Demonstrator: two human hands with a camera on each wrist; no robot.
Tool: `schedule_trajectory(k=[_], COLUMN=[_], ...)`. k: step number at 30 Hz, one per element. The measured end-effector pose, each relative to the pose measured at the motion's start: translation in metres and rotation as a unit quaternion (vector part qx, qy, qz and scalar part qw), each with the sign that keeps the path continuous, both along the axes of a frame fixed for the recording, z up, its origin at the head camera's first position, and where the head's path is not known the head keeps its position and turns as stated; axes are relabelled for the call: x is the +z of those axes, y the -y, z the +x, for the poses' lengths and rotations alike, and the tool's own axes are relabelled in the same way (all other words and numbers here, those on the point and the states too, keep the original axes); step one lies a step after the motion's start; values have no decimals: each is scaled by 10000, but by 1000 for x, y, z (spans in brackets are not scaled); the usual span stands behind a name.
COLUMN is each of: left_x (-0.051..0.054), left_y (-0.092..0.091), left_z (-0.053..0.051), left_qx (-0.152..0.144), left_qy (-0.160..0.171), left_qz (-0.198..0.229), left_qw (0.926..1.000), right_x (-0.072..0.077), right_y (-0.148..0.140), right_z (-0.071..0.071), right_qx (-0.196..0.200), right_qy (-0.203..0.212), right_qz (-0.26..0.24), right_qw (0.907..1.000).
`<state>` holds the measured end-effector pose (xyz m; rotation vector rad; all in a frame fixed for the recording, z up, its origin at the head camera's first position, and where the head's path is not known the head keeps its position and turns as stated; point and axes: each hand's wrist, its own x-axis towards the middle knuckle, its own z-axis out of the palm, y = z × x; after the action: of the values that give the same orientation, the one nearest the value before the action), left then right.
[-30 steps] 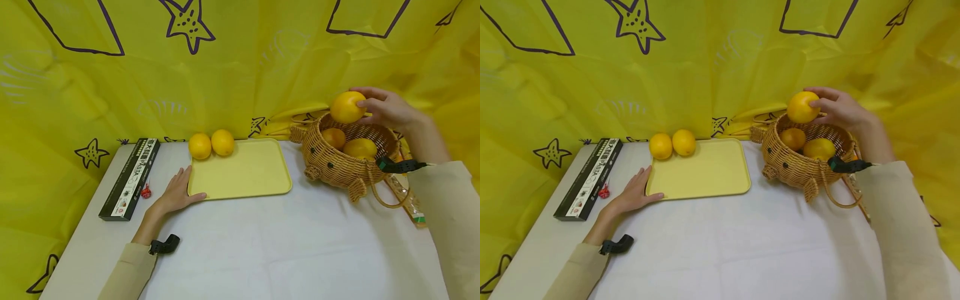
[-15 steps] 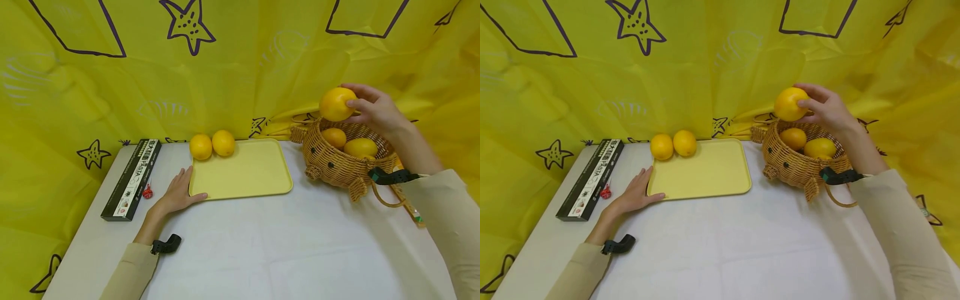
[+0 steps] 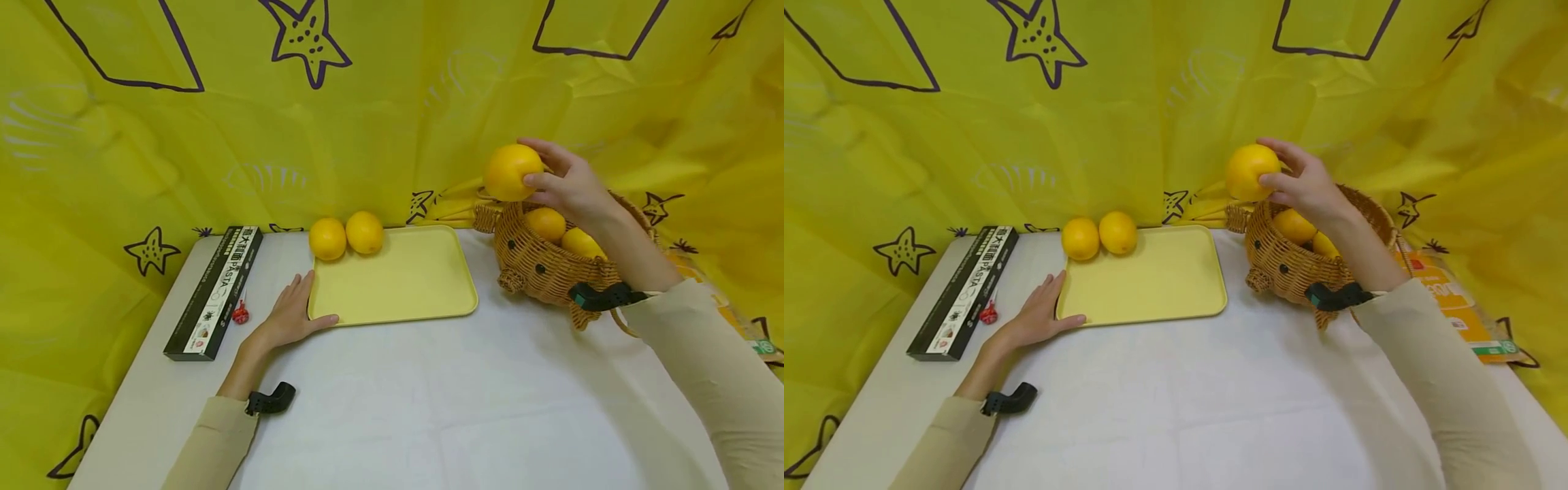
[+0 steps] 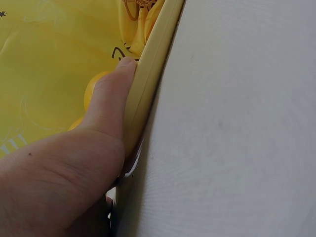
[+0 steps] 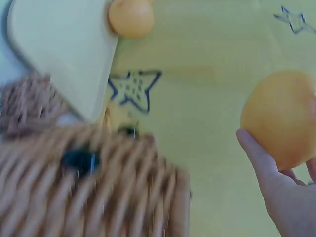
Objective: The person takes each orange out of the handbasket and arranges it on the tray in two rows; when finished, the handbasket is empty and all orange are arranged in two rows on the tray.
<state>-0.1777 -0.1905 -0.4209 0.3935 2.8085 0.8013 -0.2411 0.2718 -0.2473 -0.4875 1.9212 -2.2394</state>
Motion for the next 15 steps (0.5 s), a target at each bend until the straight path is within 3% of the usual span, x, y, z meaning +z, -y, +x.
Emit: schedule_trajectory(k=[5,10,13,15], left_x=[0,-1,-1,-1], left_y=[1,1,1,1], left_z=[0,0,1,1], left_qx=[8,-20,-25,-31], left_qy=[-6,-47,-65,-82], left_qz=[-10,25,23,24], left_qw=[10000,10000,10000,10000], right_x=[-4,-14,-25,-33], right_y=[30,56,68,75], right_z=[-5,-14,-20,-23], right_qx=[193,229,450,700], right_qy=[-146,-294,-467,-509], right_qz=[-29,317,344,105], right_qw=[9997,9988,9973,9962])
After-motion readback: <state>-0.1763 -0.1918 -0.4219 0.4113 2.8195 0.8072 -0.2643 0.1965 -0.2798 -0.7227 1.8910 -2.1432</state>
